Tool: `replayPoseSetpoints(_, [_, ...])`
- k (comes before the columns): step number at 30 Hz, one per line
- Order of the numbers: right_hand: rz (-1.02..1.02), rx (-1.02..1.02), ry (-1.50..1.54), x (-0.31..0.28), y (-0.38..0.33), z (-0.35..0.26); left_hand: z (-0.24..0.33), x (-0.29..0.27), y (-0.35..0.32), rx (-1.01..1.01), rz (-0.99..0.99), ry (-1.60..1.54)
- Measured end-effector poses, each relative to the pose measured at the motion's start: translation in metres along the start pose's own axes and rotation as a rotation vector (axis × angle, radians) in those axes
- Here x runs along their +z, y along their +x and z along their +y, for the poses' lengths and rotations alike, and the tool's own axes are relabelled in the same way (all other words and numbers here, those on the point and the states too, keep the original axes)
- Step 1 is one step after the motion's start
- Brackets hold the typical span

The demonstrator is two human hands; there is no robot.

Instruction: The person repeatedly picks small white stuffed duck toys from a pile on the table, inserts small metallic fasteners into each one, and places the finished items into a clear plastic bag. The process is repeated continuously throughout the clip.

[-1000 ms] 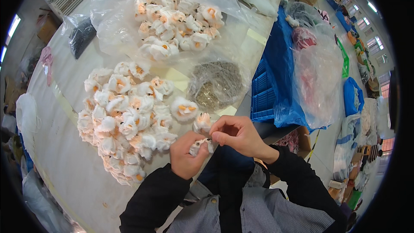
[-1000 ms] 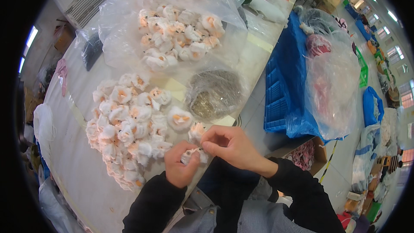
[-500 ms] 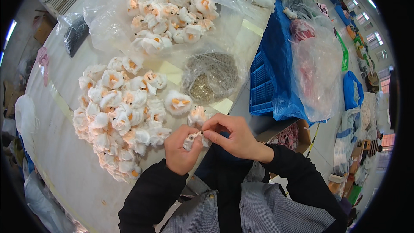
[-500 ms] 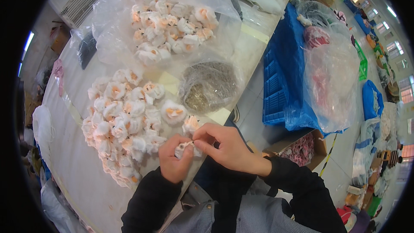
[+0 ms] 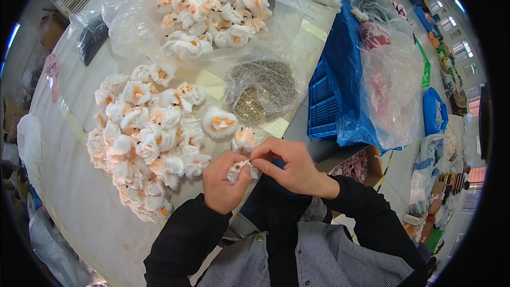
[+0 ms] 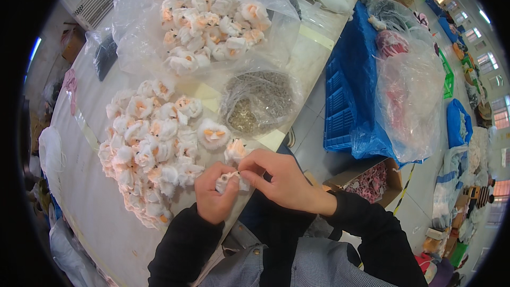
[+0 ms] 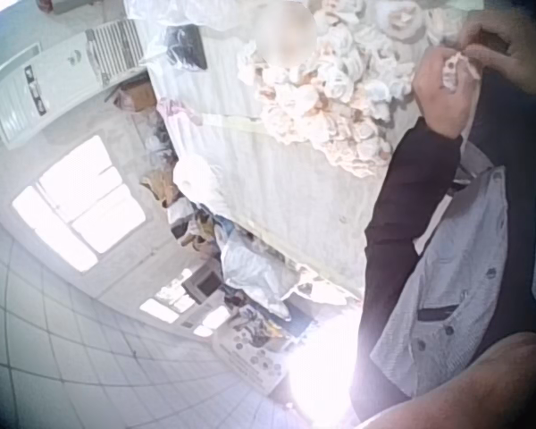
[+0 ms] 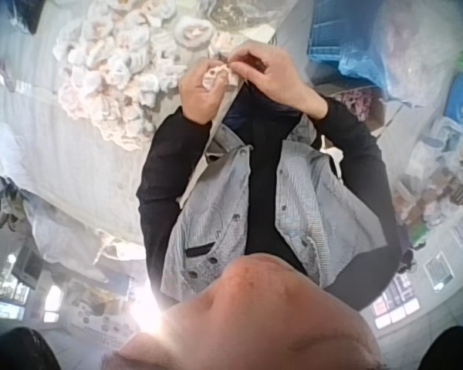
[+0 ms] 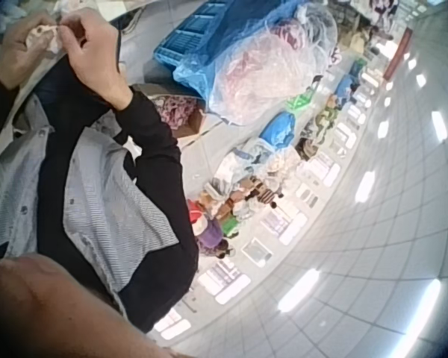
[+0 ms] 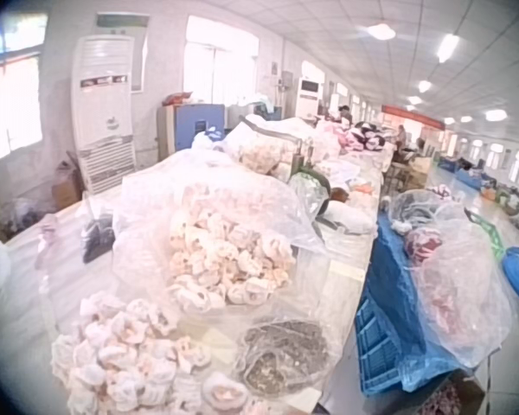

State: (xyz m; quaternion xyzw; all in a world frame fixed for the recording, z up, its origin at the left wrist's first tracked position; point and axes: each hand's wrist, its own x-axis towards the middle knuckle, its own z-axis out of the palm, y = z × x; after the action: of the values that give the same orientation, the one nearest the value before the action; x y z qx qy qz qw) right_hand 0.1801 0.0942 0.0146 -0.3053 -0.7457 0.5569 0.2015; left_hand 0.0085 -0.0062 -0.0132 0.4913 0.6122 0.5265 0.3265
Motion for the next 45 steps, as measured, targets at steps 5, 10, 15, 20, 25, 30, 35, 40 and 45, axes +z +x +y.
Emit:
replayPoseSetpoints(5, [-0.012,-0.063,-0.066,-0.002,0.002,-0.001,-0.001,0.001,0.0,0.022,0.0,0.016])
replayPoseSetpoints(10, [-0.053,-0.068,-0.117,-0.004,0.005,-0.002,-0.004,0.004,0.0,0.051,-0.01,0.02])
replayPoseSetpoints(15, [-0.065,-0.076,-0.1,-0.002,0.006,0.002,-0.005,0.003,0.0,0.072,-0.017,0.031])
replayPoseSetpoints(20, [-0.05,-0.117,-0.087,0.0,0.007,0.004,-0.007,0.003,0.0,0.06,-0.04,0.037])
replayPoseSetpoints(25, [-0.112,-0.103,-0.139,-0.002,0.007,0.004,-0.007,0.003,-0.001,0.104,-0.07,0.074])
replayPoseSetpoints(30, [-0.142,-0.079,-0.121,-0.004,0.007,0.005,-0.006,0.003,0.001,0.155,-0.087,0.106])
replayPoseSetpoints(35, [-0.137,-0.115,-0.136,-0.003,0.003,0.015,-0.004,0.003,-0.001,0.158,-0.076,0.147])
replayPoseSetpoints(40, [-0.081,-0.229,-0.093,-0.005,0.001,0.01,-0.006,0.005,-0.002,0.158,-0.054,0.153])
replayPoseSetpoints(45, [-0.128,-0.226,-0.048,-0.022,-0.011,-0.003,0.001,0.008,-0.008,0.179,-0.027,0.204])
